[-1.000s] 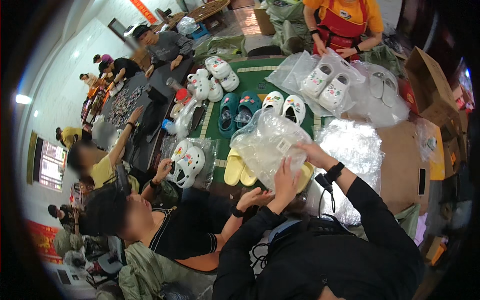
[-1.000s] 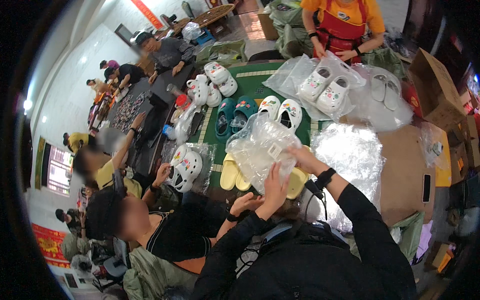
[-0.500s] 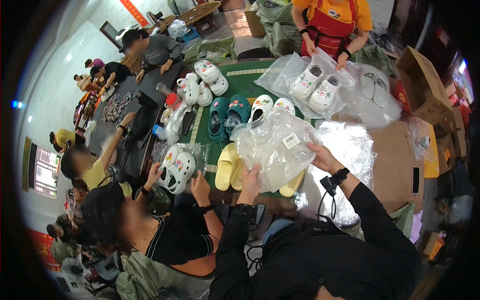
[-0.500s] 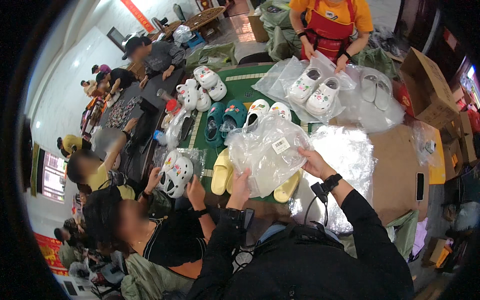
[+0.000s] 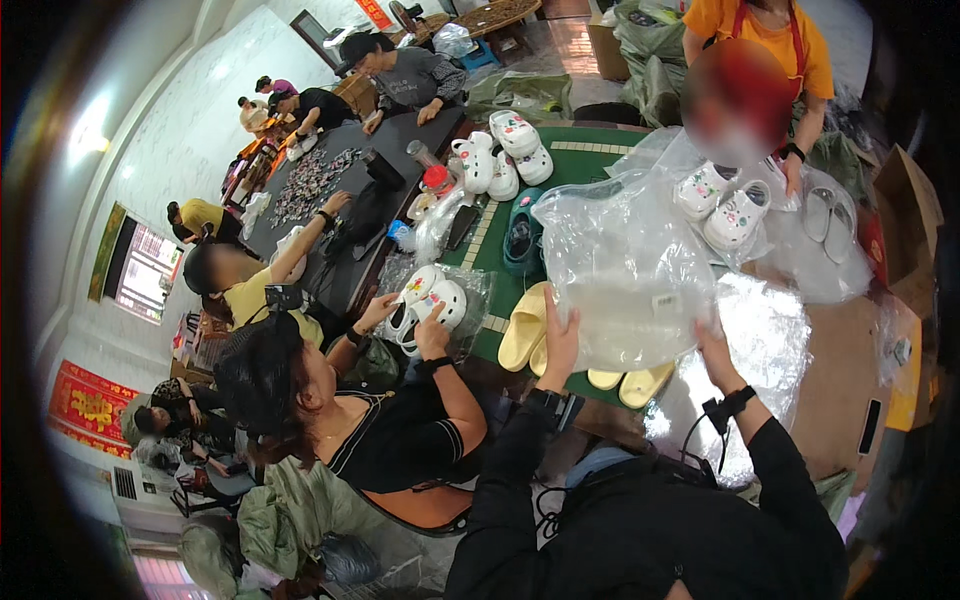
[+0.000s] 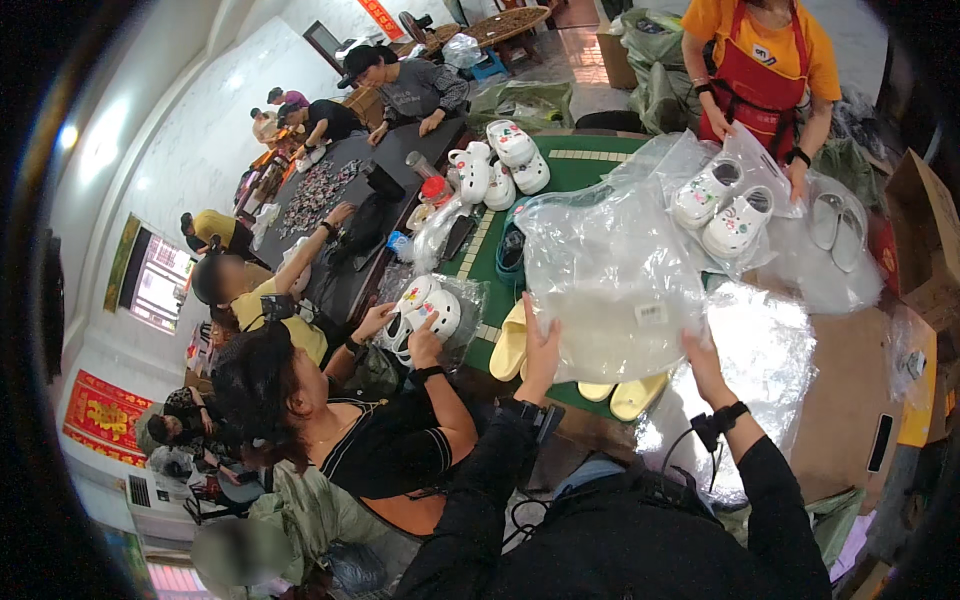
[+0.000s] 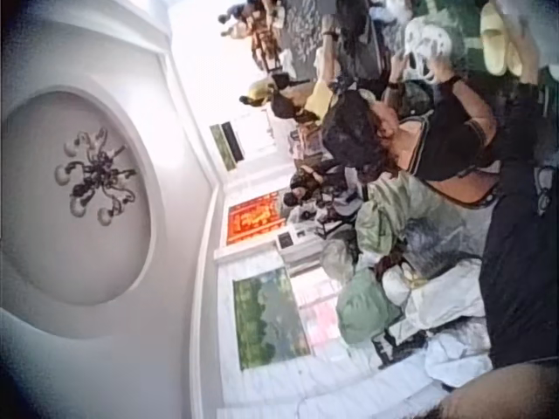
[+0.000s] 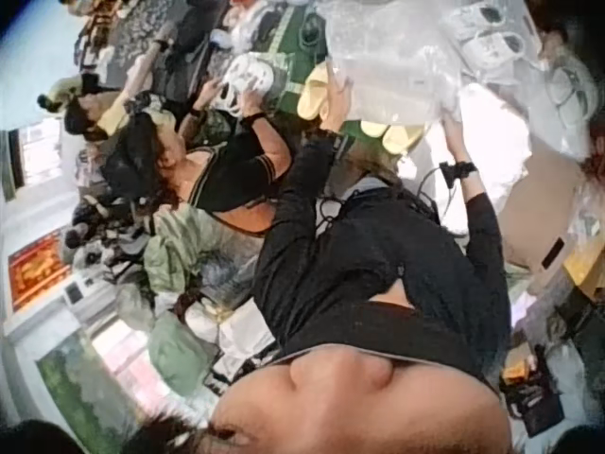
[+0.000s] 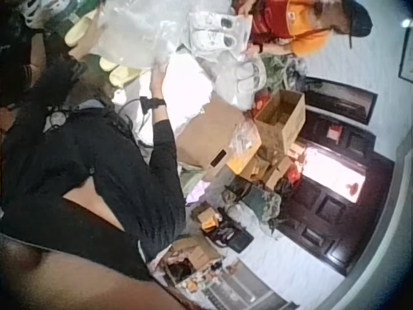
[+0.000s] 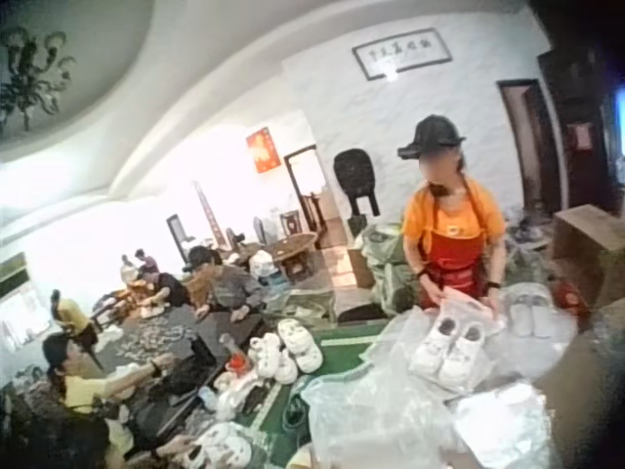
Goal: The recorder packages various shoes and sandals into plastic bags and places them into a larger transport bag.
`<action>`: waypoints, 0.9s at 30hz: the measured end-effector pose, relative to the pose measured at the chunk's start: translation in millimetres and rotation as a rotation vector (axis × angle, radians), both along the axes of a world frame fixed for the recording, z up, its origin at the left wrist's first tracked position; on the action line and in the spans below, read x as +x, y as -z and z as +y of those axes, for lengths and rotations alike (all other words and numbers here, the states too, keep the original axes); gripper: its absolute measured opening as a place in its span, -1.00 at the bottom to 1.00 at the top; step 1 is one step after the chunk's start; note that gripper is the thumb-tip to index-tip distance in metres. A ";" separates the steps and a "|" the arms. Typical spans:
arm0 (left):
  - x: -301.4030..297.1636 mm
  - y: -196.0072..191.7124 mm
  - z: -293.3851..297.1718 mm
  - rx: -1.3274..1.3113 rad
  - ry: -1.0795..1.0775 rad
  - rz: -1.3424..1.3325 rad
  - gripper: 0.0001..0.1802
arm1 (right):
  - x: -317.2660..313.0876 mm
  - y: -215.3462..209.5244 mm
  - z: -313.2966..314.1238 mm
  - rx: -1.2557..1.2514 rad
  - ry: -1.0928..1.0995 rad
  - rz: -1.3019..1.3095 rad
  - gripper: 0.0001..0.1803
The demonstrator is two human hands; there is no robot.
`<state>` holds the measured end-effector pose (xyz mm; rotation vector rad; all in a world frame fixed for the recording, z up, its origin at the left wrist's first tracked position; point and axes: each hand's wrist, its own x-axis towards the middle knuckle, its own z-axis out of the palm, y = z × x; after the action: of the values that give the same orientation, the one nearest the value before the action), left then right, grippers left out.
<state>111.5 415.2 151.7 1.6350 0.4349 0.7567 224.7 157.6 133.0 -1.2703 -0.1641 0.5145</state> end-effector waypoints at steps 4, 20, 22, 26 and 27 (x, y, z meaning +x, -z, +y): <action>-29.8 70.3 18.2 -0.219 -0.030 0.332 -0.27 | -12.4 33.7 -4.6 -0.085 -0.169 0.452 -0.56; -63.7 67.4 21.7 -0.847 0.313 0.438 -0.57 | -8.7 32.0 15.7 0.048 0.012 0.287 -0.65; -62.2 64.7 25.5 -0.758 0.243 0.388 -0.60 | -7.3 25.0 22.3 -0.005 0.033 0.246 -0.66; -35.4 37.2 24.1 -0.786 0.283 0.358 -0.60 | -0.1 15.5 28.2 0.021 0.241 0.257 -0.68; -31.6 32.2 25.0 -0.788 0.299 0.373 -0.60 | 0.2 15.8 26.8 0.012 0.270 0.246 -0.70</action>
<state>79.9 440.2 119.6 1.0419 0.6357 0.0155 224.8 184.4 117.2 -1.1843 0.2077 0.4309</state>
